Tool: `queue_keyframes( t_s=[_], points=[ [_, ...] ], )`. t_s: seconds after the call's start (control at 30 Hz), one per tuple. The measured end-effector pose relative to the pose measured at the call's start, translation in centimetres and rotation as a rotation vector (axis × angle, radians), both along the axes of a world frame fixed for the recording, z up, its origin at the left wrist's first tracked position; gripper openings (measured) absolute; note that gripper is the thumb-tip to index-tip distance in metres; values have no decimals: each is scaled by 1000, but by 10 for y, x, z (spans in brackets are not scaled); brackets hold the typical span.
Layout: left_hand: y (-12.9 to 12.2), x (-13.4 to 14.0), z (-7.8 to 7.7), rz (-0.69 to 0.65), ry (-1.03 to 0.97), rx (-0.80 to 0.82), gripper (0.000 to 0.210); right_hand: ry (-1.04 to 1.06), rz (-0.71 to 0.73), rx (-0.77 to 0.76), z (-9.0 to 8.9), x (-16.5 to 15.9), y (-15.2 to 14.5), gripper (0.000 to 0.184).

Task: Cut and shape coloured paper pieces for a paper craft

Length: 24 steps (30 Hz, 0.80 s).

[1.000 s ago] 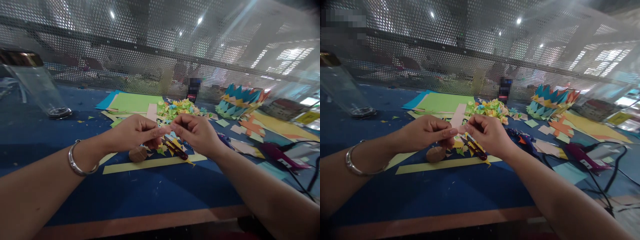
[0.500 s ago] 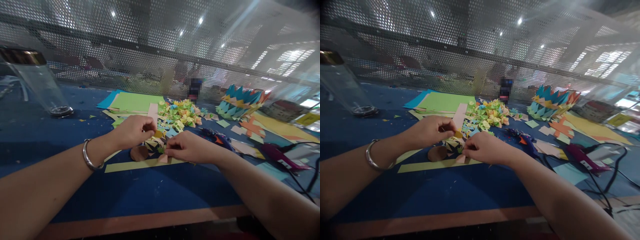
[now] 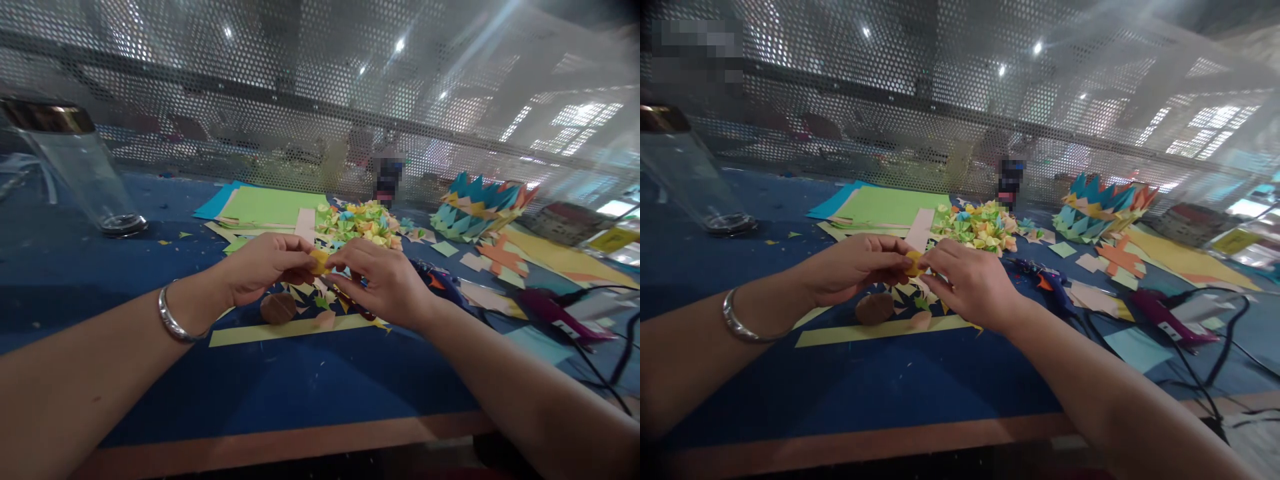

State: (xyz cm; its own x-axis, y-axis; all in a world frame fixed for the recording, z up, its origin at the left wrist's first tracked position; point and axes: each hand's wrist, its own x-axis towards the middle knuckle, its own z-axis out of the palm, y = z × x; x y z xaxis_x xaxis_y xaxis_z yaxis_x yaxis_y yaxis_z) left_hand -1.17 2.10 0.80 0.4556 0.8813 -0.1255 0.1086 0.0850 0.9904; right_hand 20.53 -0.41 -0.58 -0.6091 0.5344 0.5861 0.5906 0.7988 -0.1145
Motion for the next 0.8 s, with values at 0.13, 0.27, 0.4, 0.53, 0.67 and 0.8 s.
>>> queue_keyframes(
  t_s=[0.13, 0.27, 0.4, 0.53, 0.67, 0.8],
  points=[
    [0, 0, -3, -27, -14, 3, 12, 18, 20, 4, 0, 0, 1, 16],
    [3, 0, -5, -28, -25, 17, 13, 34, 24, 11, 0, 2, 1, 17],
    [5, -2, -5, -44, 1, 57, 12, 14, 39, -5, 2, 2, 0, 19],
    [1, -1, -2, -106, 30, 57, 11, 20, 75, 3, 2, 1, -1, 16],
    [-1, 1, -1, -44, -20, 83, 20, 42, 74, -15, 2, 1, -1, 15],
    [-1, 1, -2, -7, -59, 144, 20, 140, 59, -75, 2, 1, 1, 11]
  ],
)
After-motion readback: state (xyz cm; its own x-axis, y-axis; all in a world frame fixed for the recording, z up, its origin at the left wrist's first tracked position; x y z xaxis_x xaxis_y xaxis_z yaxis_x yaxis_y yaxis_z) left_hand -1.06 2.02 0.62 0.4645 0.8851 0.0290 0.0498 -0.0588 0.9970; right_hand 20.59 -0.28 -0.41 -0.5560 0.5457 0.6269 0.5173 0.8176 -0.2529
